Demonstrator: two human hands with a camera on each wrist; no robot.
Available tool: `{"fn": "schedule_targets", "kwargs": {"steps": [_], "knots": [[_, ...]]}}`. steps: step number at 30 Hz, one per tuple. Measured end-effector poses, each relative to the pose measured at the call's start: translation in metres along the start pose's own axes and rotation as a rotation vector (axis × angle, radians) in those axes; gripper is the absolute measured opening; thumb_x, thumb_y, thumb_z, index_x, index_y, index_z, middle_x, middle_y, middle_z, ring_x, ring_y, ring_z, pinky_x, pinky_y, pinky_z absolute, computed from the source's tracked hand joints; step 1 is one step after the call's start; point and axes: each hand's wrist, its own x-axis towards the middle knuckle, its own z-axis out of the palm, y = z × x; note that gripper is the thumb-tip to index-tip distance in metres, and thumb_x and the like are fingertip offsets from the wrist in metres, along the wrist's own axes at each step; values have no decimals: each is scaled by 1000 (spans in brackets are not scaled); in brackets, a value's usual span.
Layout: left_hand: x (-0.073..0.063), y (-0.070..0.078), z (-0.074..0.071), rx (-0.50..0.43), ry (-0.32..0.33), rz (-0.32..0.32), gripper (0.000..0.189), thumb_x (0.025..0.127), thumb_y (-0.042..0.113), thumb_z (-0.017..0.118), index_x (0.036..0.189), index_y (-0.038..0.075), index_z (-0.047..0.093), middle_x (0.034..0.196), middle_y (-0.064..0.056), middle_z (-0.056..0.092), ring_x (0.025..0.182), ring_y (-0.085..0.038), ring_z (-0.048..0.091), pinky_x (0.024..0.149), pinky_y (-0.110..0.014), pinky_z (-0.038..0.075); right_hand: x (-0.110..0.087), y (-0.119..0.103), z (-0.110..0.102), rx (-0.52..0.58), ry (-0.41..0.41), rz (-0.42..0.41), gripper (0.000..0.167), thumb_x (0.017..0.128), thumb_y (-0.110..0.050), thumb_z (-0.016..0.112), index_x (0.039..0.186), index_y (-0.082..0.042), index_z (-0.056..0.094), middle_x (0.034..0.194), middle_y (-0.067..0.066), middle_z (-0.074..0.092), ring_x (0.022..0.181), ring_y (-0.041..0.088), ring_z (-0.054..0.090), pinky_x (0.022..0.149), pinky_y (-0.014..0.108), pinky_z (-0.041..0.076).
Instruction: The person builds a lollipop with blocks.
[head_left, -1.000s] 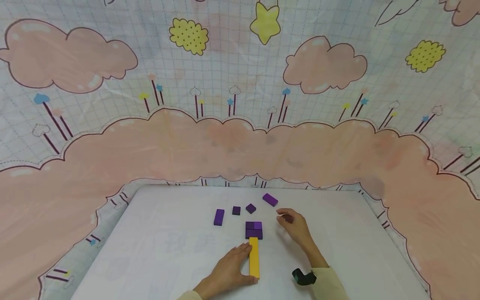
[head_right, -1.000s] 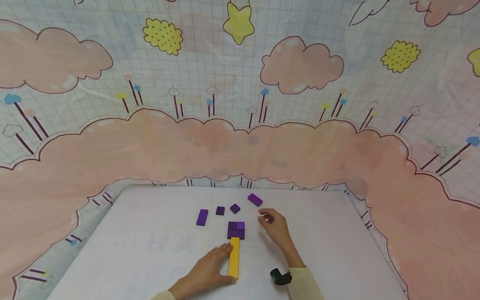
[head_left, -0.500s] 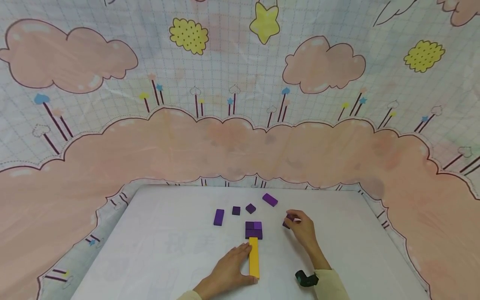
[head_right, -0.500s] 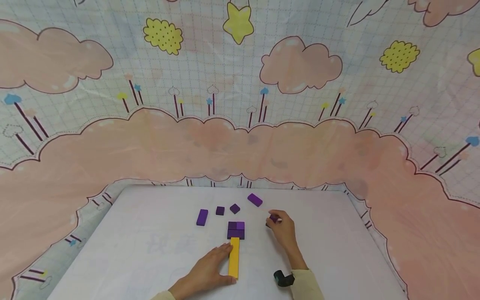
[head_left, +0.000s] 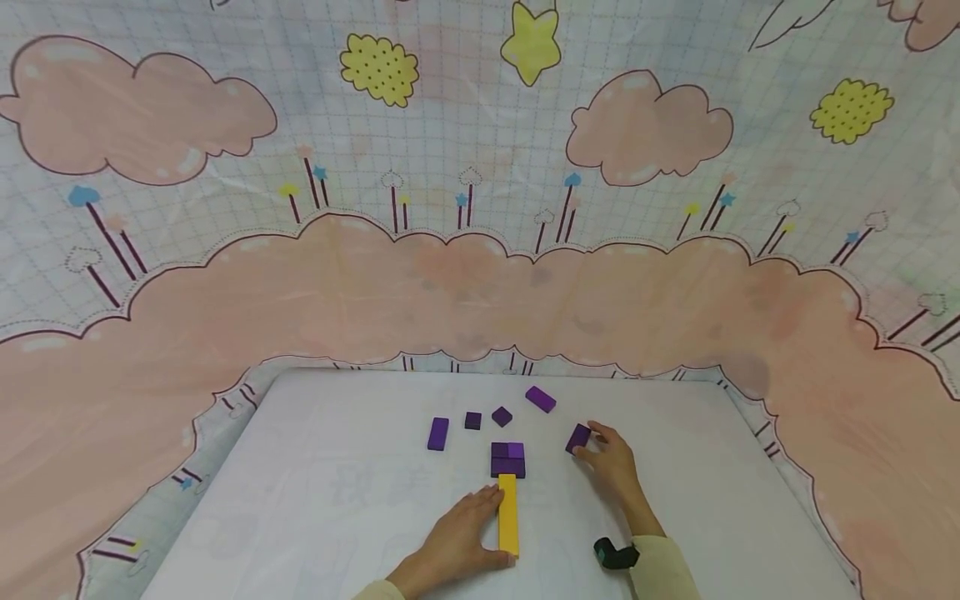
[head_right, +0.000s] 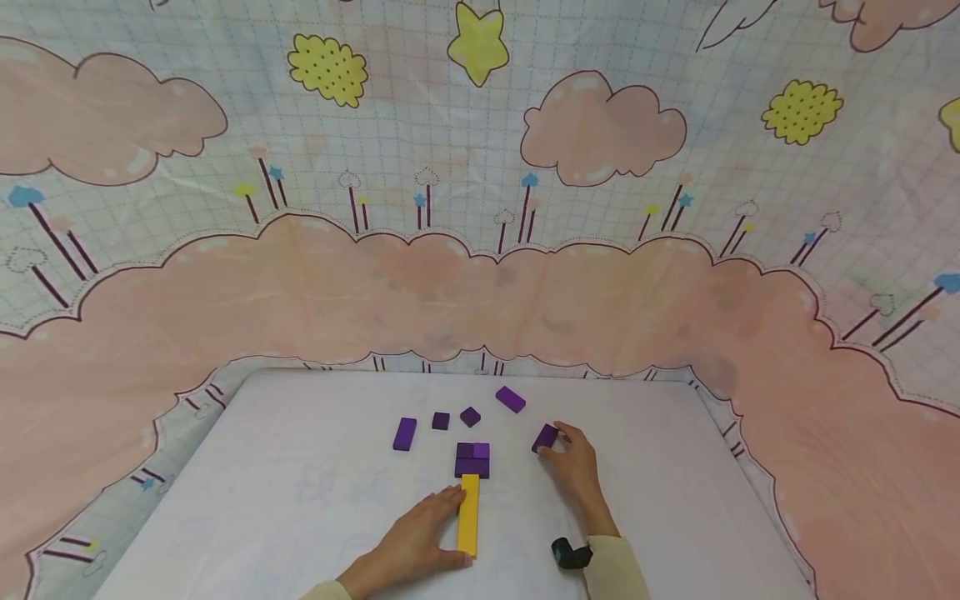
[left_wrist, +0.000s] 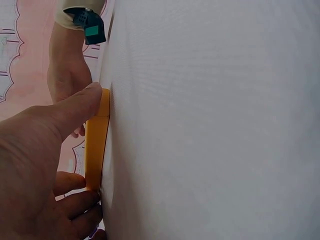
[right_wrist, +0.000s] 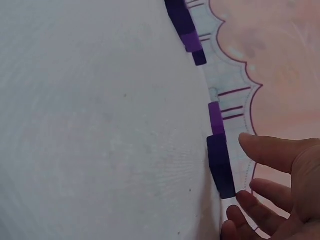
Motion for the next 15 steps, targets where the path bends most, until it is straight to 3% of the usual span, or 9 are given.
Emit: {"fn": "schedule_targets", "kwargs": {"steps": [8,15], "knots": [[1,-2,-1,-14,-12,-3,94,74,63,74,148,14,44,155,-4,43,143,-24,41,117,-50,36,9,5,6,-35,-22,3,64,82,-12,77,138,3,50,142,31,48,131,48,47,111,59,38],[1,-3,-2,-16,-10,6,94,74,63,74,148,14,44,155,-4,43,143,-24,41,116,-49,37,11,5,8,-46,-36,75,67,82,-15,76,141,0,48,143,30,47,136,48,41,115,59,33]]}}
